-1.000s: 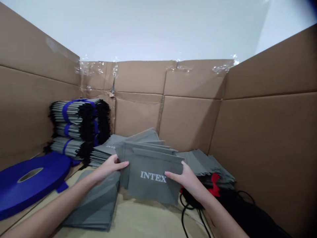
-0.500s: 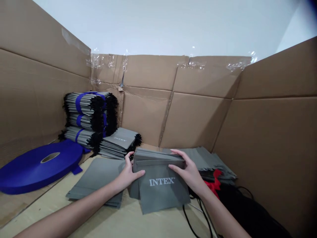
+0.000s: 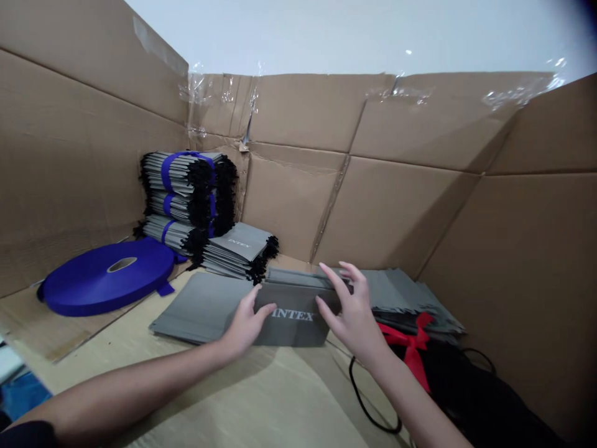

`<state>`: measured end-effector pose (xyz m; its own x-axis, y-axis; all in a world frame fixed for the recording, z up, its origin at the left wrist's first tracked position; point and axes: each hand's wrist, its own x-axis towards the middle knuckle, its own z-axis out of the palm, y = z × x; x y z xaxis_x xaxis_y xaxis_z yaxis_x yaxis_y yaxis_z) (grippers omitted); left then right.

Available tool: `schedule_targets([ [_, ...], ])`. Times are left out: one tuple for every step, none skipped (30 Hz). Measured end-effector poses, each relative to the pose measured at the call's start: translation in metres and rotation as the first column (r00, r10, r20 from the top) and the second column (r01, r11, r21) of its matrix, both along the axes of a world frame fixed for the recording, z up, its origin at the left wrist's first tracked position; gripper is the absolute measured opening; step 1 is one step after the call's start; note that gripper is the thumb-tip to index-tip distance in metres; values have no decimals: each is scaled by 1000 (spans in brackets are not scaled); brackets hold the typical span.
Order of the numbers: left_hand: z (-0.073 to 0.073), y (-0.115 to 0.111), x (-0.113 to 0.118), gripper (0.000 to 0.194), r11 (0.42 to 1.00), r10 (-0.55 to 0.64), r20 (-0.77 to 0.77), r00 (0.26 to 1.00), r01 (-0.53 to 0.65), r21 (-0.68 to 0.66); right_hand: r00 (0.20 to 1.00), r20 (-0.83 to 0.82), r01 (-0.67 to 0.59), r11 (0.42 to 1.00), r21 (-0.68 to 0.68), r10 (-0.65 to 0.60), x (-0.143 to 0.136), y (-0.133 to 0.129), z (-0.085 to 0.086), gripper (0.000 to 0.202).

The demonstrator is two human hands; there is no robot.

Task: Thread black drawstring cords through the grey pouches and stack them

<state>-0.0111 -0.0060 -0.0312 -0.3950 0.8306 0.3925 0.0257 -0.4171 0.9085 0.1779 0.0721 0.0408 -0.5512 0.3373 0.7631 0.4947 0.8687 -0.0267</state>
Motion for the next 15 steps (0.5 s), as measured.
schedule_targets([
  [0, -2, 0, 29, 999, 35, -46, 998, -34, 18, 997, 74, 16, 999, 44, -19, 2, -4, 7, 50],
  [1, -4, -1, 21, 997, 62, -102, 993, -58, 45, 989, 141, 27, 997, 77, -38, 3, -8, 13, 51],
  [2, -7, -1, 14, 994, 84, -162, 983, -72, 79, 979, 195, 33, 994, 101, -53, 5, -12, 18, 50],
  [3, -10, -2, 9, 991, 102, -221, 970, -79, 110, 971, 230, 32, 992, 121, -60, 7, -15, 23, 47],
  [5, -13, -3, 9, 988, 115, -272, 956, -81, 132, 968, 244, 21, 990, 139, -55, 9, -17, 27, 41],
  [8, -16, -4, 11, 986, 122, -313, 942, -80, 143, 969, 243, 5, 987, 159, -44, 11, -18, 29, 35],
  [12, -19, -5, 11, 987, 120, -353, 928, -73, 145, 973, 228, -11, 983, 184, -32, 13, -18, 32, 30],
  [15, -20, -6, 9, 988, 108, -404, 908, -55, 142, 977, 210, -22, 977, 212, -24, 15, -18, 33, 27],
  [19, -22, -7, 9, 989, 94, -463, 881, -29, 145, 982, 190, -26, 971, 238, -20, 16, -17, 34, 26],
  [23, -23, -9, 11, 988, 78, -523, 849, 3, 153, 985, 172, -24, 966, 256, -21, 17, -16, 35, 26],
  [26, -23, -11, 15, 986, 63, -573, 817, 38, 162, 987, 157, -19, 964, 267, -24, 19, -15, 35, 26],
  [28, -22, -13, 18, 984, 43, -608, 793, 71, 162, 990, 141, -14, 963, 270, -26, 20, -14, 36, 26],
  [29, -20, -16, 19, 984, 18, -618, 786, 95, 149, 992, 126, -16, 963, 270, -19, 21, -13, 36, 25],
  [30, -18, -18, 19, 987, -9, -601, 799, 105, 125, 994, 109, -18, 964, 267, -12, 22, -12, 37, 24],
  [30, -16, -21, 19, 991, -31, -559, 829, 99, 92, 996, 86, -17, 965, 262, -5, 22, -12, 37, 23],
])
